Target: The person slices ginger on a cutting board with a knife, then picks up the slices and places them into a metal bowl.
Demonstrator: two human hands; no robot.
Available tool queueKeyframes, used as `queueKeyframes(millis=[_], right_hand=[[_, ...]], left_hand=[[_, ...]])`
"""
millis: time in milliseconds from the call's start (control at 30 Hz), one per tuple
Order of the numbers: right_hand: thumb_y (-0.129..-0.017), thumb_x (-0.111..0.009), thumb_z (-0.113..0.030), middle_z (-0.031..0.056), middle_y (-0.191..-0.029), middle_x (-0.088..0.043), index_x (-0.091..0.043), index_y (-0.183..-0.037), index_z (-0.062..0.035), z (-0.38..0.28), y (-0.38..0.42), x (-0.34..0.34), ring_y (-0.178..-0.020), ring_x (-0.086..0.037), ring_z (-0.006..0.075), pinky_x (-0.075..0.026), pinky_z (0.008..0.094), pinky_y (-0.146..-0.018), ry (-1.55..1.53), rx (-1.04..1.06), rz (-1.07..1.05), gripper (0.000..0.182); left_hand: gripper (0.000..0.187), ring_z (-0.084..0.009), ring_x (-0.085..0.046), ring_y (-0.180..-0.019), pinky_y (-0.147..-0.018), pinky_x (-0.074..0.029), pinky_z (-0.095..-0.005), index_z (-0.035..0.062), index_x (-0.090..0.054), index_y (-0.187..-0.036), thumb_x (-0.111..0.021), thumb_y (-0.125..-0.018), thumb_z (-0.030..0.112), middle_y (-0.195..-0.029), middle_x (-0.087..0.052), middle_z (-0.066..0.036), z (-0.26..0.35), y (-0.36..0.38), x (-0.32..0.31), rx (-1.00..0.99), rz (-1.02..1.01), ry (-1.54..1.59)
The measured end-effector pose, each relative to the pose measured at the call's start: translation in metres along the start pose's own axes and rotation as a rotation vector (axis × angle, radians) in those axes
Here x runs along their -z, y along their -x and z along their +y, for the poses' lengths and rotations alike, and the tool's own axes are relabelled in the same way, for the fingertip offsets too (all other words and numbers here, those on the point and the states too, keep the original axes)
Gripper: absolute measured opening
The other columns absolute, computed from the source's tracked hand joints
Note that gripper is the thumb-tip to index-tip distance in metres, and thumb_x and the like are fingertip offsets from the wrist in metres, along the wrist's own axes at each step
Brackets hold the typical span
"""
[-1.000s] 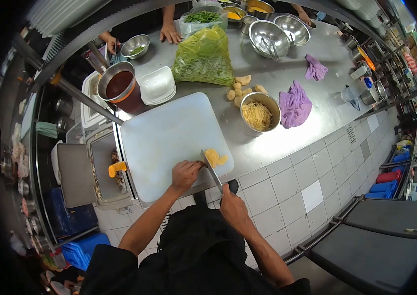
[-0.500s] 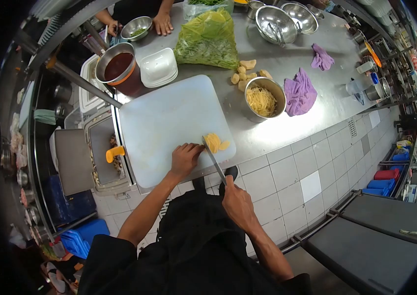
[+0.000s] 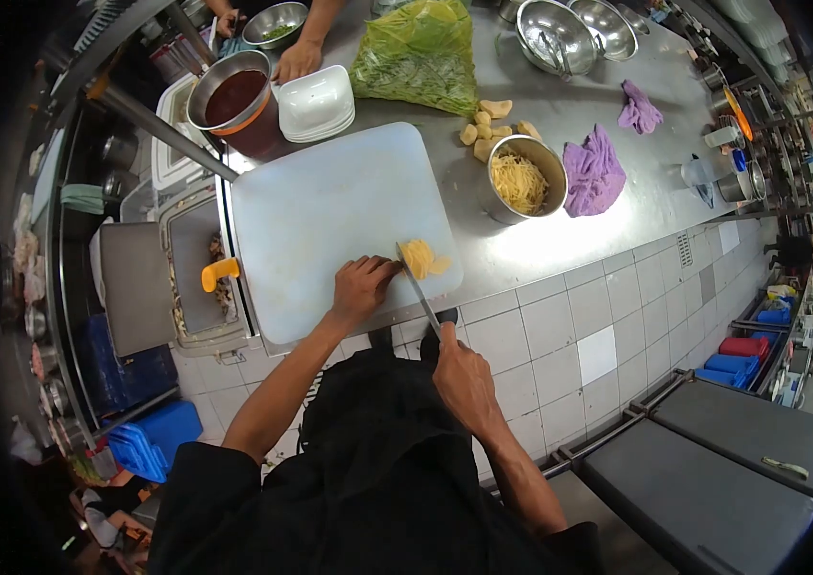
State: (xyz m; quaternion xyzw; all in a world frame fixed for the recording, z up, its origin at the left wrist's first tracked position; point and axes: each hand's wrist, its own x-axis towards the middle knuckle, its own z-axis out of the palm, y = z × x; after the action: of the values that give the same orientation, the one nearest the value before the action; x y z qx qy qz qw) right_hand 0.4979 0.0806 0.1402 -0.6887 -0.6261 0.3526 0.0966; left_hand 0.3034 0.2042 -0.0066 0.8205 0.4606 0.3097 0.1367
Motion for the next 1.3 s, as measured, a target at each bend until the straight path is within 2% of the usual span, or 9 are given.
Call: queueKeyframes(millis=[200, 367, 467, 1000, 1300], right_hand=[[-0.103, -0.052, -0.006, 0.0317, -0.067, -0.061, -0.042, -0.113, -0.0006, 0.001, -0.004, -0.002, -0.067, -0.061, 0.0552, -0.044, 0.0622, -0.060, 0.016, 0.018, 0.004, 0.015], [-0.103, -0.052, -0.006, 0.0315, -0.067, -0.061, -0.041, -0.113, 0.0001, 0.003, -0.008, -0.001, -0.067, -0.061, 0.0549, -0.044, 0.0619, -0.060, 0.007, 0.008, -0.023, 0.017], [-0.102, -0.052, -0.006, 0.0313, -0.067, -0.061, -0.041, -0.114, 0.0005, 0.004, -0.010, -0.001, -0.067, -0.061, 0.0548, -0.043, 0.0620, -0.061, 0.001, 0.007, -0.030, 0.018], [-0.101, -0.053, -0.006, 0.0325, -0.069, -0.061, -0.041, -0.116, 0.0018, -0.003, -0.038, -0.007, -0.071, -0.061, 0.0559, -0.044, 0.0636, -0.064, 0.043, 0.006, -0.041, 0.020], [-0.100, -0.054, -0.005, 0.0316, -0.069, -0.061, -0.041, -0.118, 0.0024, 0.008, -0.053, -0.023, -0.071, -0.062, 0.0549, -0.044, 0.0638, -0.066, 0.044, 0.033, -0.027, 0.023]], left_hand=[[0.025, -0.0185, -0.066, -0.082, -0.067, -0.048, -0.0358, 0.0205, -0.074, -0.111, -0.070, -0.088, 0.011, -0.097, -0.072, 0.004, 0.001, 0.000, 0.001, 0.008, -0.002, 0.006], [0.021, -0.0199, -0.066, -0.081, -0.065, -0.048, -0.0370, 0.0193, -0.074, -0.104, -0.071, -0.086, 0.010, -0.093, -0.071, 0.003, 0.002, -0.002, 0.003, 0.010, 0.032, 0.028], [0.022, -0.0179, -0.067, -0.084, -0.068, -0.049, -0.0359, 0.0203, -0.074, -0.107, -0.070, -0.088, 0.012, -0.096, -0.071, 0.005, 0.002, -0.002, 0.004, 0.026, -0.002, 0.031], [0.023, -0.0193, -0.066, -0.085, -0.071, -0.050, -0.0376, 0.0210, -0.073, -0.108, -0.069, -0.087, 0.012, -0.095, -0.068, 0.004, -0.001, 0.002, 0.000, 0.036, -0.021, 0.032], [0.018, -0.0189, -0.067, -0.085, -0.070, -0.050, -0.0375, 0.0196, -0.072, -0.102, -0.069, -0.086, 0.011, -0.093, -0.068, 0.004, -0.001, 0.001, 0.000, 0.020, -0.013, 0.013]])
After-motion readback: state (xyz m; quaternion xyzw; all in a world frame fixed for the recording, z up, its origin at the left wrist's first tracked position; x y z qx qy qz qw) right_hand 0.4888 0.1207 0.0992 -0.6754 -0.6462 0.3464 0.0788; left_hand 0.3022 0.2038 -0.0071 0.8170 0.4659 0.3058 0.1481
